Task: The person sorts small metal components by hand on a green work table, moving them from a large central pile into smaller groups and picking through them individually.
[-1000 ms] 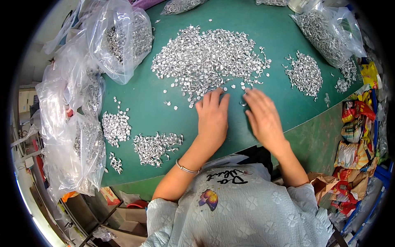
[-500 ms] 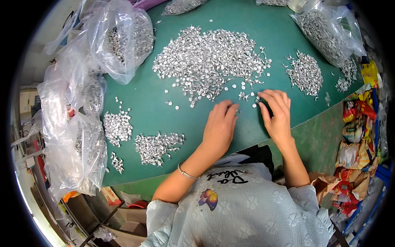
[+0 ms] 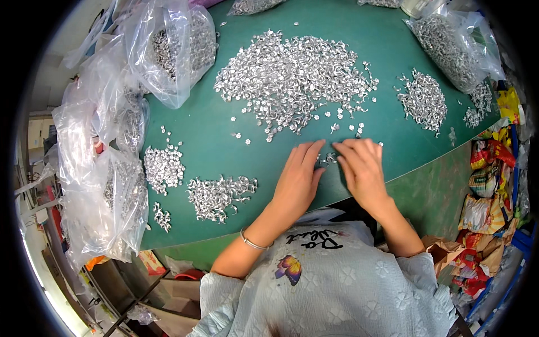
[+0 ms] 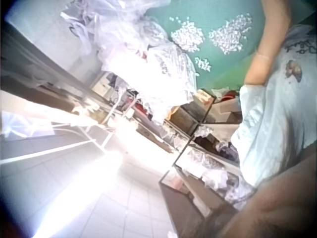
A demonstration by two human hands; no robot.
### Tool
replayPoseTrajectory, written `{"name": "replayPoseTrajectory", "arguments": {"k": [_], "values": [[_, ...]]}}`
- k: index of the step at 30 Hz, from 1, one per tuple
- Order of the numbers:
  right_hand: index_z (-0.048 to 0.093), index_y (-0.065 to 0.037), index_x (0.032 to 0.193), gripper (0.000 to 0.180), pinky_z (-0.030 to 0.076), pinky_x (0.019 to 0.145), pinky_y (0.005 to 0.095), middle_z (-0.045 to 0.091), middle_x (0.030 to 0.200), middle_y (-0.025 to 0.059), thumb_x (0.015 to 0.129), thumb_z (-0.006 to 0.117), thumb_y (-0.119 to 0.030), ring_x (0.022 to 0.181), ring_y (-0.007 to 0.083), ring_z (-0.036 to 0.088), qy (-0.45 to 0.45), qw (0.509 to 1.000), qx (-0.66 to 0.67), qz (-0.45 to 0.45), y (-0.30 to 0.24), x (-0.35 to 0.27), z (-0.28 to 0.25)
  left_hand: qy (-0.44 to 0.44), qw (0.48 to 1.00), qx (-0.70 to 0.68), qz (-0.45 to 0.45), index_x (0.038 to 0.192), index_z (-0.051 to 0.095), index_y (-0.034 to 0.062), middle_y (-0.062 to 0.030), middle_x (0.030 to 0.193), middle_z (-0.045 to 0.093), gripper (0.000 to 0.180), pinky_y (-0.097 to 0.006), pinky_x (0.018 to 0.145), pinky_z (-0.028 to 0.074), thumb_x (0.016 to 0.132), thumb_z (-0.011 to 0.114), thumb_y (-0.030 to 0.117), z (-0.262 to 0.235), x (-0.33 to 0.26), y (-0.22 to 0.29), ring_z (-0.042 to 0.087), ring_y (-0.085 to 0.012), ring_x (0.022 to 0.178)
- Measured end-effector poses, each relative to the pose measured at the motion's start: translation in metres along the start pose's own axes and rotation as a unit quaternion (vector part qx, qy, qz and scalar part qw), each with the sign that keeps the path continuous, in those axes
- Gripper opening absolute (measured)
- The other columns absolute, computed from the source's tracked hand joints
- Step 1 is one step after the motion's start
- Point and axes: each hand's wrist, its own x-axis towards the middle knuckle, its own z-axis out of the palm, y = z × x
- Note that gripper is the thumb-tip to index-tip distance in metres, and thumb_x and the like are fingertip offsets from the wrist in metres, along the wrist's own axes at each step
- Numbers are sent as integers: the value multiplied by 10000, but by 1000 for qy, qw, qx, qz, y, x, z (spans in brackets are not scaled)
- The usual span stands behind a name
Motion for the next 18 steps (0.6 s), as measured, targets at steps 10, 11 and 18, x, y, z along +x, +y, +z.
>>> {"name": "replayPoseTrajectory", "arguments": {"k": [10, 11, 18], "values": [[638, -25, 1066, 275, 412, 775, 384, 553, 1027, 93, 794, 676, -15, 935, 280, 525, -43, 997, 62, -14, 0, -2, 3, 22, 999, 17, 35, 1159, 594, 1, -171, 1023, 589, 351, -391, 846, 482, 825, 608, -103, -1, 7, -14, 583, -348, 953], [632, -20, 1077, 285, 422, 780, 388, 552, 1037, 99, 795, 673, -12, 938, 287, 527, -48, 997, 58, -19, 0, 2, 3, 35, 999, -8, 34, 1157, 593, 2, -171, 1004, 592, 345, -392, 844, 481, 829, 603, -104, 3, 10, -13, 585, -350, 945], [596, 5, 1125, 326, 462, 816, 423, 539, 1078, 124, 805, 657, 3, 965, 319, 544, -77, 995, 56, -34, 1, 15, 2, 68, 996, 65, 3, 1146, 577, 32, -151, 1121, 542, 364, -416, 858, 438, 803, 687, -21, 6, -3, 6, 539, -349, 1024]]}}
